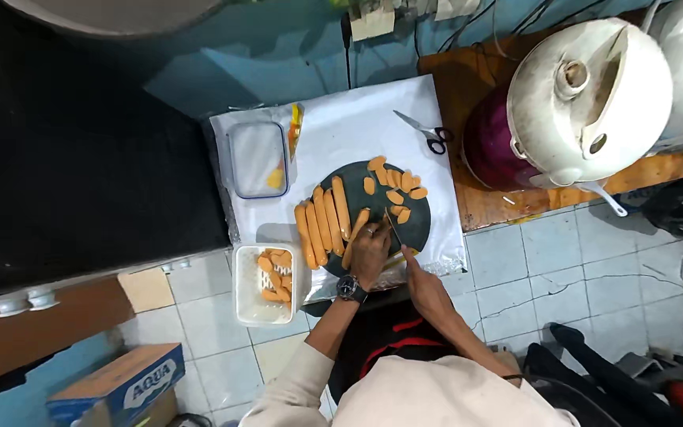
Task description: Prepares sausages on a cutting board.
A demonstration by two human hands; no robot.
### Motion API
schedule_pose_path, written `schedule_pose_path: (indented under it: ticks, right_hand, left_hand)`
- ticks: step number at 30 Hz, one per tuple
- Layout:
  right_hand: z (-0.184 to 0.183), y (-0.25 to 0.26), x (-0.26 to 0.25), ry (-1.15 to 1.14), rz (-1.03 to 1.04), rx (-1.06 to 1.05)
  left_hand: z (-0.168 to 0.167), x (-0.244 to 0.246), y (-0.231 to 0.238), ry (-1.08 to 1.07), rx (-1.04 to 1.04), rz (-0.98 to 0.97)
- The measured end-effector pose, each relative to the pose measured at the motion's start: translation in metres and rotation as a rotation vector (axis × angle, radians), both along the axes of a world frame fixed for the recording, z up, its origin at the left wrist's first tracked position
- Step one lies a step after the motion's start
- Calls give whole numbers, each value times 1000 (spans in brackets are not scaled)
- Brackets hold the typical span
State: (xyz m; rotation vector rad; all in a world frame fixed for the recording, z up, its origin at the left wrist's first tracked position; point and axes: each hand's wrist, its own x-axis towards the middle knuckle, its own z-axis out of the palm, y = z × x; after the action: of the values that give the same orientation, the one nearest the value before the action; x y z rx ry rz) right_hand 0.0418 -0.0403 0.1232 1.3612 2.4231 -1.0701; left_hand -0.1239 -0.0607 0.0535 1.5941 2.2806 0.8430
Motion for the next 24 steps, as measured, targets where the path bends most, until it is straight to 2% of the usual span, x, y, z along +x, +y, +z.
schedule_pose_path:
  ticks: [2,5,8,11,15,20,24]
  right_hand:
    - [-9,14,-14,-15,5,-33]
    - [-15,2,-10,-45,-18,-64]
    - [-13,-14,4,-71,-7,-19]
    - [-15,0,-8,-87,-18,5]
    - [-8,15,-18,52,-49,83]
    - [-1,-5,0,33,-14,44]
    - [2,-22,16,-15,-17,11]
  left_hand:
    - [1,-2,-1,5,-13,-21]
    - [4,-1,-1,-4,-26,-2]
    - [1,1,3,-6,-1,46]
    - [0,4,-1,-38,15,56]
    - [-2,3,-5,-74,45,51]
    - [-7,5,-8,-99,92,73]
    - [-1,7,-9,-102,46,68]
